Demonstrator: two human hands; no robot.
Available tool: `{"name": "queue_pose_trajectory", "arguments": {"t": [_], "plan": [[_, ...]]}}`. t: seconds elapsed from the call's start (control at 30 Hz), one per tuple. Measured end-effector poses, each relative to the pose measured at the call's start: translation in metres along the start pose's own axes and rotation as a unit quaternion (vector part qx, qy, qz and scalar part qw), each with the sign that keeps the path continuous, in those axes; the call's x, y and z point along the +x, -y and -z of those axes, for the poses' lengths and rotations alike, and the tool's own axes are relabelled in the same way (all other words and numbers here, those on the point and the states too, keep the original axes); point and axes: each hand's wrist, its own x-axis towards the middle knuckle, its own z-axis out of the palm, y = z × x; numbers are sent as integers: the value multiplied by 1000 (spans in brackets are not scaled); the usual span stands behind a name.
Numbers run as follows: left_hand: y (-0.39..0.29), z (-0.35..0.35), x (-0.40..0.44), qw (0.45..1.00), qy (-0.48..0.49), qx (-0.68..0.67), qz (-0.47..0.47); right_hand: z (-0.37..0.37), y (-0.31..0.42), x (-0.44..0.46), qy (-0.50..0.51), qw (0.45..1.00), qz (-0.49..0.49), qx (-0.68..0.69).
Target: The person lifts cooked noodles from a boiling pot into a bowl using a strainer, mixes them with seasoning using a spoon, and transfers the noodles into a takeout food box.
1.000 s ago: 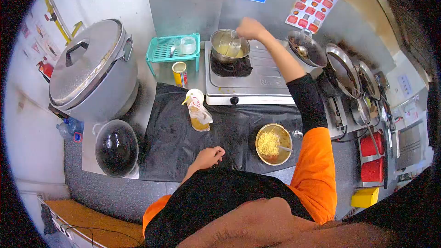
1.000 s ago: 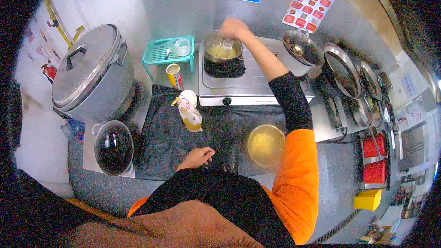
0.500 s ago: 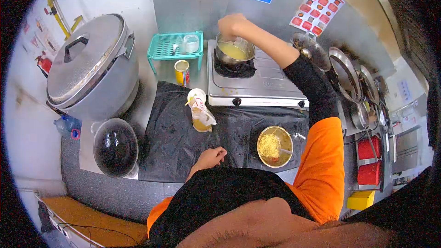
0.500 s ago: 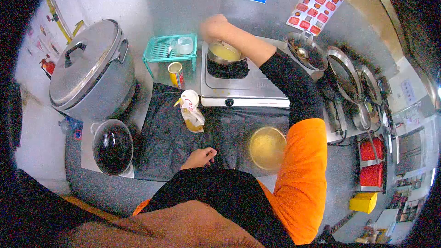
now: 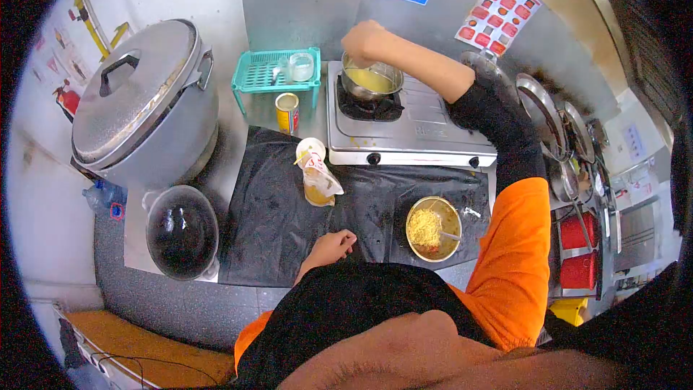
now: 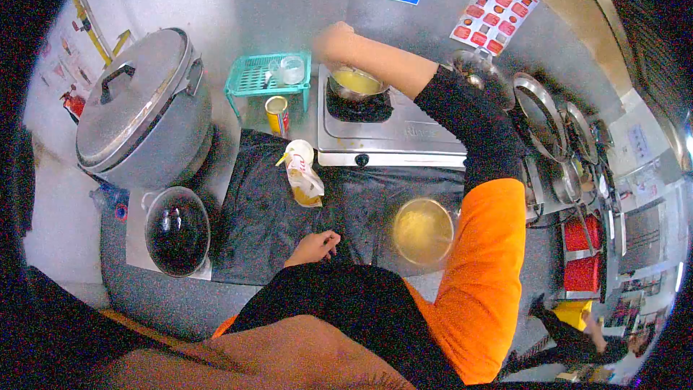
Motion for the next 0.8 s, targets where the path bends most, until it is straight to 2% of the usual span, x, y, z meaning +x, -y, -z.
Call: {"name": "queue_pose_trajectory", "arguments": {"t": [0.17,0.23,0.47,0.53,0.67,0.73,0.8], "plan": [[-9,5,-8,1000,-9,4,23,-7,12,2,-14,999,10,-34],[-9,6,-10,999,-15,19,21,-7,17,-3,9,997,45,-69],[1,4,-9,1000,-21,-19,-13,-32,9,-21,20,996,29,-79],[2,4,-7,1000,-7,2,-14,-39,0,-33,-45,999,3,-30],[-1,5,-6,1000,10,4,-21,-65,-17,-43,-55,998,-13,-19],[-4,4,-9,1000,10,1,-1,-78,-22,-50,-118,991,-52,18],[-3,4,-11,1000,10,3,-5,-87,-20,-62,-128,988,-78,29]]}}
